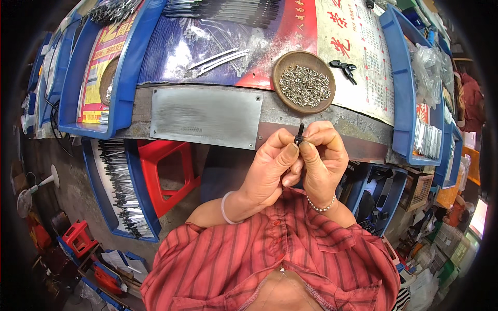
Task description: The person assembles small components by picking up metal pins and inserting them into black plastic holders by hand, then handles and organizes parts on the workbench.
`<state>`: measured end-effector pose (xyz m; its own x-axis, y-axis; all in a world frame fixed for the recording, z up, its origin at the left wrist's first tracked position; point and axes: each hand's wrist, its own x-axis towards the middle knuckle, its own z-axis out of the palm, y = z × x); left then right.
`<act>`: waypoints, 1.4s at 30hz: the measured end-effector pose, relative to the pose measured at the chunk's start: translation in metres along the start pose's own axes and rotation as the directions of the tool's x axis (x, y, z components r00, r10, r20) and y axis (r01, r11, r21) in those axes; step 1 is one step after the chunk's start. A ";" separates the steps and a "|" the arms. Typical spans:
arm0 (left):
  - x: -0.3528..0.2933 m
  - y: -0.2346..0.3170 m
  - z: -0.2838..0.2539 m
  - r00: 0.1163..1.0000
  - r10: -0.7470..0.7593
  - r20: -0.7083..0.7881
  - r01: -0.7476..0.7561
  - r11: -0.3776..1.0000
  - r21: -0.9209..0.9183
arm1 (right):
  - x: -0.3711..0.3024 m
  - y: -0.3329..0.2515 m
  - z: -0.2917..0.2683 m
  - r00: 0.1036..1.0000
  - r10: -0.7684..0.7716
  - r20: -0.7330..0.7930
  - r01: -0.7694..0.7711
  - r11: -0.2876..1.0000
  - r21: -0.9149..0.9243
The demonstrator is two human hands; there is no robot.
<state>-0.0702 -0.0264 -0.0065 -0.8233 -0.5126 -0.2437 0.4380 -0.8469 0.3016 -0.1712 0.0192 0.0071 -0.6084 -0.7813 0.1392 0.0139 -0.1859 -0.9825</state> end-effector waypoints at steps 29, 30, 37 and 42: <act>0.005 0.000 0.002 0.999 -0.047 0.005 0.046 0.998 0.041 | 0.011 -0.012 -0.014 0.994 0.032 0.103 -0.010 0.979 -0.203; 0.006 0.000 0.001 0.999 -0.044 0.013 0.044 0.998 0.039 | 0.010 -0.011 -0.013 0.994 0.031 0.104 -0.010 0.979 -0.203; 0.004 -0.001 0.002 0.994 -0.087 0.073 0.091 0.994 -0.064 | 0.015 -0.011 -0.021 0.947 0.227 0.226 -0.271 0.943 0.191; 0.002 0.004 0.005 0.983 -0.146 0.115 0.151 0.988 -0.032 | 0.026 -0.010 -0.023 0.863 0.246 0.442 -0.394 0.875 0.281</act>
<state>-0.0719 -0.0299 -0.0011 -0.9145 -0.3637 -0.1772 0.3204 -0.9185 0.2317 -0.2060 0.0144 0.0174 -0.1706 -0.9830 -0.0672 0.4751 -0.0224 -0.8797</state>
